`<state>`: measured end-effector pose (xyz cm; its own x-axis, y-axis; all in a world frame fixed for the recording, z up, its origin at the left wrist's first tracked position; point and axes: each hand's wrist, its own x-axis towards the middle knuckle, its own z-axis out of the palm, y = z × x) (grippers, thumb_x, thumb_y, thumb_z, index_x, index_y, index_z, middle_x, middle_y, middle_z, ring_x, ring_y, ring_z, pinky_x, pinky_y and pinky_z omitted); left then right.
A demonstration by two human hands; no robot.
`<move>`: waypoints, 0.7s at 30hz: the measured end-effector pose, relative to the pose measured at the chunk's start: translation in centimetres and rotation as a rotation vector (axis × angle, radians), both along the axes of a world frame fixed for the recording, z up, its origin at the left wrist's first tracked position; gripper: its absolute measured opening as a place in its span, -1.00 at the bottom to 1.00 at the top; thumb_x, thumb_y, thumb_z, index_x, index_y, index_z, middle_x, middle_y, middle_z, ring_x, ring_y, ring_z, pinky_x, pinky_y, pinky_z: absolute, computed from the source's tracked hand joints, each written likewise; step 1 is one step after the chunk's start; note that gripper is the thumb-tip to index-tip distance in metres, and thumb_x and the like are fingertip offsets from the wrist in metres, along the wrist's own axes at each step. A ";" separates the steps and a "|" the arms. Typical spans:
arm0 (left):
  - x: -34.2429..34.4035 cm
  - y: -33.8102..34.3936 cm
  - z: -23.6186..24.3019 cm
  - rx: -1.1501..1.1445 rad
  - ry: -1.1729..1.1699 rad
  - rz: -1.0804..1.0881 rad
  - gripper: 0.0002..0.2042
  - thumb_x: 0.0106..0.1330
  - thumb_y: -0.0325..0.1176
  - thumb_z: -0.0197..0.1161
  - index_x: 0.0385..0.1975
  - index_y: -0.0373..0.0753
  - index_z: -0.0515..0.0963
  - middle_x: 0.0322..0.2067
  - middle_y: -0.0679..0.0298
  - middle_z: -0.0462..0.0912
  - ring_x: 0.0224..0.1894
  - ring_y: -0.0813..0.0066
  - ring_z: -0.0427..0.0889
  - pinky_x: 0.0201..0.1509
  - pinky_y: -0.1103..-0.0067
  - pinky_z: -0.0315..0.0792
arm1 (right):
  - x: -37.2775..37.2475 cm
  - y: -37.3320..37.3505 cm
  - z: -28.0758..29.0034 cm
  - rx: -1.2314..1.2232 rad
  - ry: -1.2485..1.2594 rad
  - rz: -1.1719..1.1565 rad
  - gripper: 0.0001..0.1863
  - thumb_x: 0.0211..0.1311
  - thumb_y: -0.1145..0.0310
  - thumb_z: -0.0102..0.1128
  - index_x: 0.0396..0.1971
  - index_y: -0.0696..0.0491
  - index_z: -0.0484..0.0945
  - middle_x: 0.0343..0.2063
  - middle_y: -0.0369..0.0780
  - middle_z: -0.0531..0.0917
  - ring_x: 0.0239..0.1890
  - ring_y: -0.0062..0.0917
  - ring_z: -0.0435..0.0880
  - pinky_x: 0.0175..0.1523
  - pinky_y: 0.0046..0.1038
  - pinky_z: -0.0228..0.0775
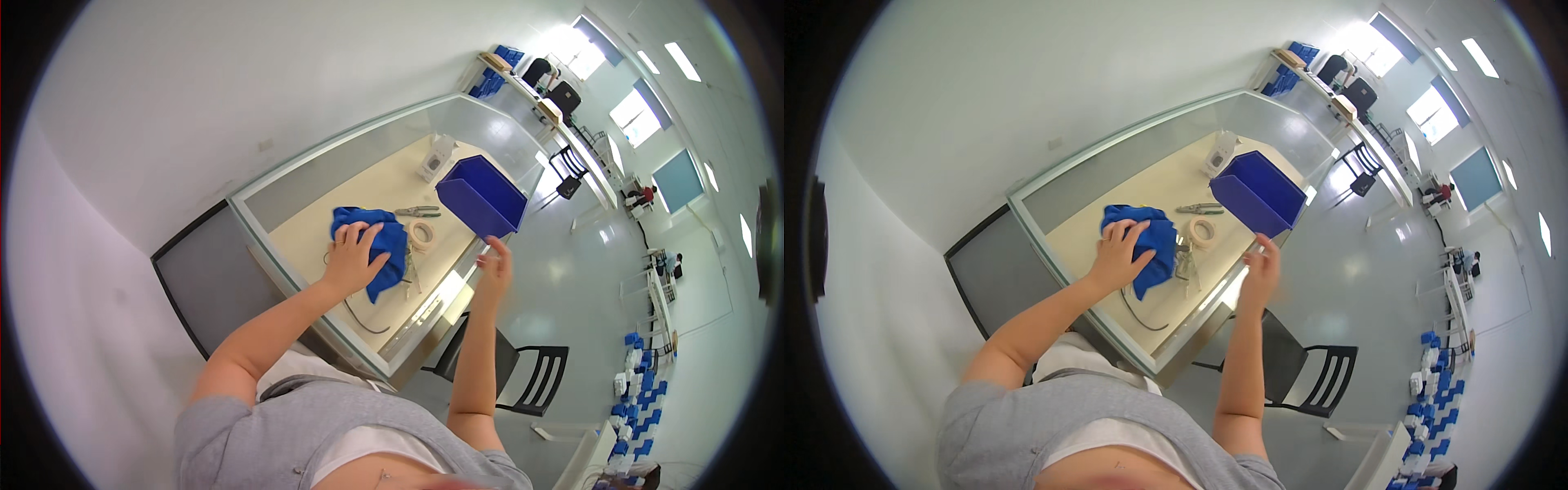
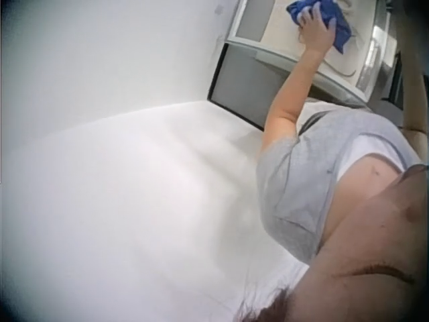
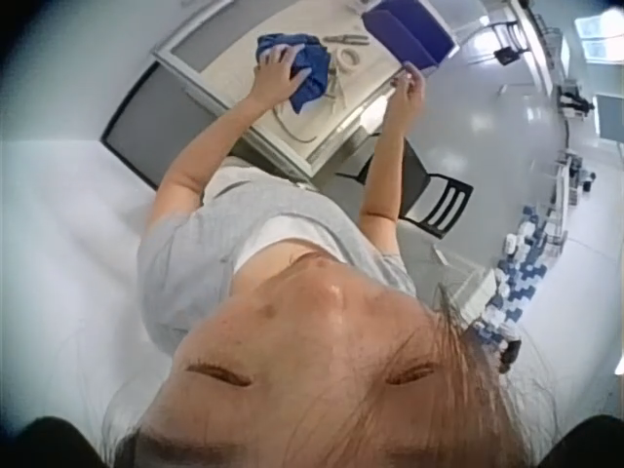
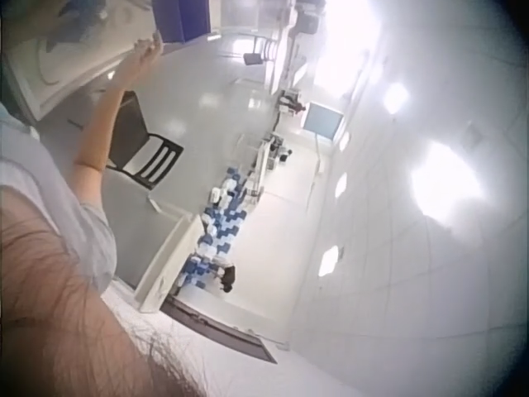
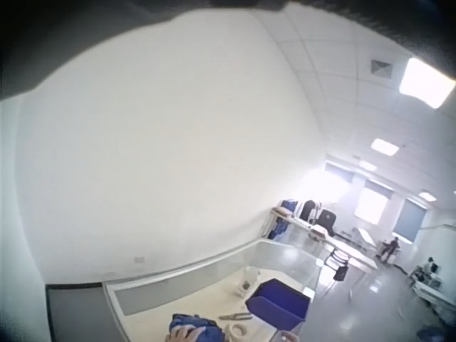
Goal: Cleaning the glass of a display case and organizing tools into a container.
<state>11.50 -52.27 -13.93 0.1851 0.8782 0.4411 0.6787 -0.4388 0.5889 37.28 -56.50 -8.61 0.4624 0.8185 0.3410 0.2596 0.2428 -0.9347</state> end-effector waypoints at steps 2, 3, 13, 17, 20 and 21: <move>-1.2 2.5 0.5 -0.074 -0.276 -0.102 -0.55 0.18 -0.19 0.28 0.08 -0.13 0.41 0.07 0.07 0.34 0.13 0.03 0.34 0.10 0.18 0.32 | -5.5 0.6 0.0 -0.155 -0.329 0.078 -0.58 0.26 0.39 0.10 0.13 0.09 0.41 0.17 -0.14 0.38 0.07 -0.39 0.48 0.06 -0.44 0.40; -1.9 3.9 1.0 -0.147 -0.549 -0.188 -0.55 0.23 -0.20 0.24 0.11 -0.17 0.37 0.09 0.02 0.32 0.13 -0.02 0.37 0.13 0.21 0.34 | -8.2 0.8 0.0 -0.112 -0.606 0.077 -0.51 0.22 0.30 0.16 0.16 0.04 0.40 0.22 -0.11 0.32 0.18 -0.27 0.37 0.17 -0.31 0.30; -19.5 14.3 -1.6 0.157 0.331 0.312 -0.61 0.23 -0.22 0.24 0.01 -0.24 0.46 0.14 0.06 0.36 0.16 0.08 0.40 0.02 0.24 0.42 | -12.4 5.5 -4.8 -0.279 -1.135 0.066 -0.39 0.00 0.27 0.24 0.14 -0.01 0.41 0.31 -0.05 0.23 0.32 0.00 0.17 0.36 -0.03 0.03; -21.0 14.1 -2.7 -0.003 0.371 0.333 -0.75 0.32 -0.20 0.11 -0.15 -0.21 0.50 -0.16 0.13 0.59 -0.08 0.17 0.58 -0.14 0.26 0.47 | -10.7 6.7 -6.2 -0.258 -0.957 -0.020 -0.51 0.00 0.49 0.06 0.04 0.14 0.42 0.23 0.01 0.33 0.23 -0.05 0.34 0.31 -0.23 0.20; -21.0 14.0 -3.7 0.118 0.289 0.290 -0.80 0.41 -0.23 -0.03 -0.34 -0.17 0.48 -0.50 0.24 0.66 -0.38 0.24 0.66 -0.26 0.33 0.50 | -9.9 10.0 -7.0 -0.197 -0.873 -0.141 -0.50 0.14 0.38 0.02 0.13 0.13 0.37 0.23 0.07 0.32 0.22 0.00 0.34 0.31 -0.18 0.19; -20.6 14.1 -3.5 0.060 0.258 0.264 -0.80 0.41 -0.24 -0.03 -0.34 -0.18 0.48 -0.47 0.23 0.66 -0.37 0.25 0.66 -0.27 0.34 0.51 | -9.7 11.5 -7.2 -0.247 -0.859 -0.217 -0.45 0.21 0.22 0.07 0.20 0.09 0.34 0.22 0.08 0.34 0.22 -0.02 0.34 0.29 -0.18 0.20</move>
